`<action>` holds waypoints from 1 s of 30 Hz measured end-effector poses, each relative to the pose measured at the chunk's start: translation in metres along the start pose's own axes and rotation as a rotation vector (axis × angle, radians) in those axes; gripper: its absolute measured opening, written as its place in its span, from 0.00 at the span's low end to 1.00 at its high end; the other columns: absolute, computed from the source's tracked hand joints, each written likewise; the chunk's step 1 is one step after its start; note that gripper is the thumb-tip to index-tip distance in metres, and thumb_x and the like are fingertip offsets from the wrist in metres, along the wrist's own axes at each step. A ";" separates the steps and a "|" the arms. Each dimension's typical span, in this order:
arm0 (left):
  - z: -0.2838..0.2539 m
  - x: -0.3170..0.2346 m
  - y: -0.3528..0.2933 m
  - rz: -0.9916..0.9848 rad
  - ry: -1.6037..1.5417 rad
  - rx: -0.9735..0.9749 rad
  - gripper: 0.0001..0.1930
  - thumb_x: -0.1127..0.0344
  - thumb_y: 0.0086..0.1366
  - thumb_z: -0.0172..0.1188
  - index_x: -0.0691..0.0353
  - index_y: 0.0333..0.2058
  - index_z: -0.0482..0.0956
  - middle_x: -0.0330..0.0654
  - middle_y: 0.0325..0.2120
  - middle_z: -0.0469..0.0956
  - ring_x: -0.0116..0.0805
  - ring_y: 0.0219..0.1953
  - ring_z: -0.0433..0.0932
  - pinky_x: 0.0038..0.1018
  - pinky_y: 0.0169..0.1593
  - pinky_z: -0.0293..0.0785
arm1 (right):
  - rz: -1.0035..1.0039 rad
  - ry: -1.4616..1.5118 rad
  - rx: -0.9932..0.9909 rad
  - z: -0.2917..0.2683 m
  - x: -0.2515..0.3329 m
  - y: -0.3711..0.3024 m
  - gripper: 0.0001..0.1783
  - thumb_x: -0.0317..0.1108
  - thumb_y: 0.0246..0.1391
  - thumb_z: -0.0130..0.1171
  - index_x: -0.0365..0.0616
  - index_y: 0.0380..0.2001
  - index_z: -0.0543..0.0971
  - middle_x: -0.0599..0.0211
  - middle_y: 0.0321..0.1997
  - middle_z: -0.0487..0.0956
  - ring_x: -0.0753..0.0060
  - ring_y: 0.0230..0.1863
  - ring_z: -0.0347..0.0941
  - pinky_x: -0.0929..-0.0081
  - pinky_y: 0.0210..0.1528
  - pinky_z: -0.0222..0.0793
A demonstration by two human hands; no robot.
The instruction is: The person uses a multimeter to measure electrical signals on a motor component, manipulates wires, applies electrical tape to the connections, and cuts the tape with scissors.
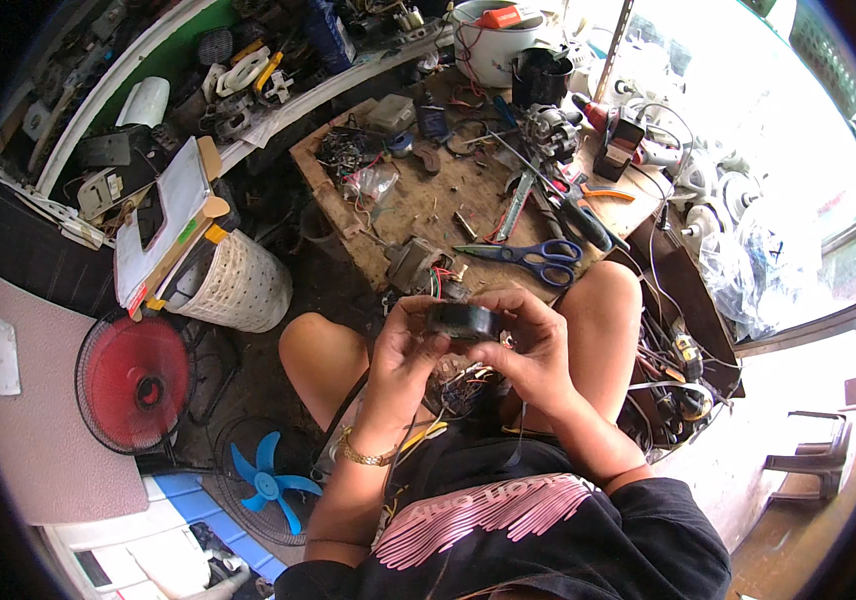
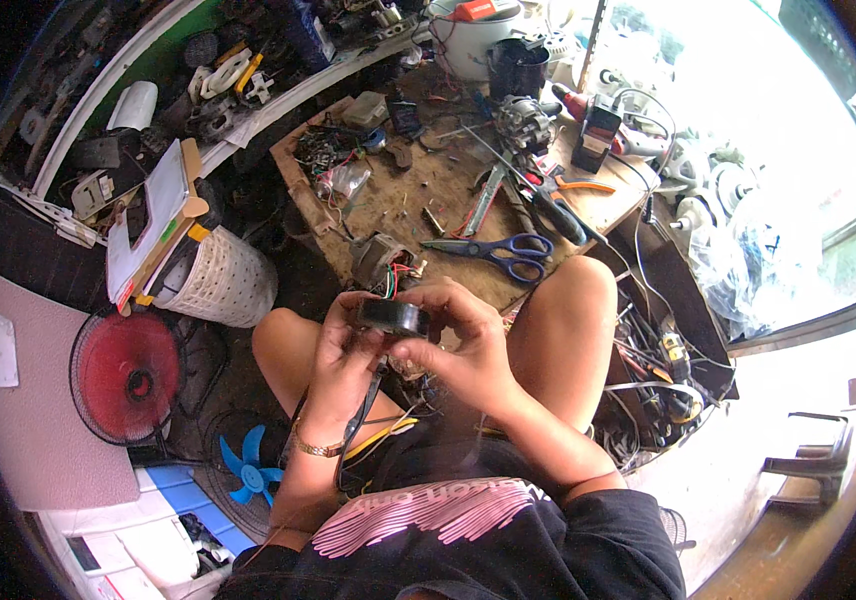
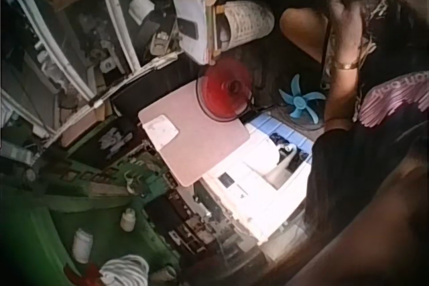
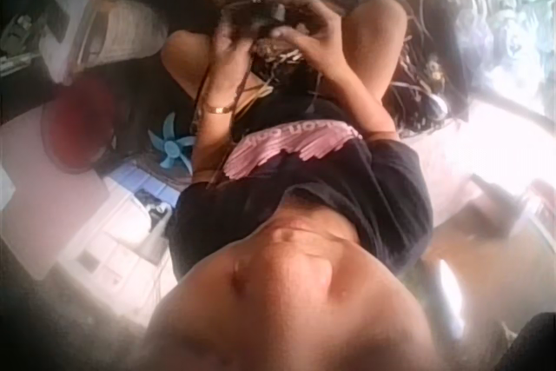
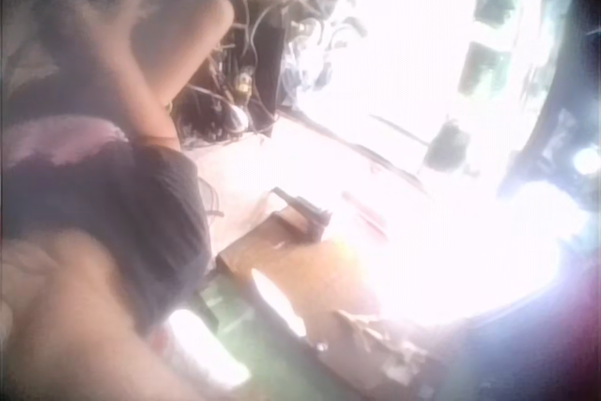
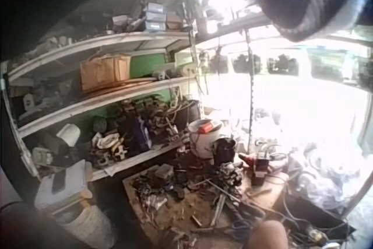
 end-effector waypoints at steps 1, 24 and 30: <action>0.002 -0.007 -0.001 0.084 0.228 0.033 0.24 0.63 0.66 0.63 0.63 0.56 0.65 0.41 0.49 0.74 0.29 0.52 0.74 0.26 0.53 0.73 | -0.036 -0.092 0.036 -0.001 0.001 0.003 0.21 0.30 0.45 0.73 0.37 0.44 0.80 0.69 0.40 0.80 0.80 0.39 0.73 0.82 0.39 0.68; 0.015 -0.052 -0.010 0.554 0.682 -0.030 0.16 0.64 0.59 0.69 0.62 0.40 0.73 0.47 0.53 0.66 0.41 0.55 0.67 0.33 0.57 0.66 | -0.217 -0.489 -0.039 0.005 0.038 0.000 0.12 0.25 0.42 0.72 0.38 0.31 0.79 0.65 0.41 0.72 0.74 0.41 0.69 0.81 0.39 0.64; 0.017 -0.061 -0.024 0.667 0.963 -0.128 0.14 0.64 0.55 0.72 0.59 0.36 0.77 0.46 0.51 0.68 0.44 0.54 0.68 0.34 0.54 0.69 | -0.139 -0.441 -0.020 0.005 0.033 0.001 0.11 0.24 0.42 0.72 0.38 0.30 0.80 0.66 0.40 0.72 0.76 0.40 0.68 0.82 0.38 0.62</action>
Point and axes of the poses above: each hand's wrist, its own y-axis towards the middle knuckle, its own z-axis out of the palm, x = y × z, the point moved 9 cm from there along y, towards the middle knuckle
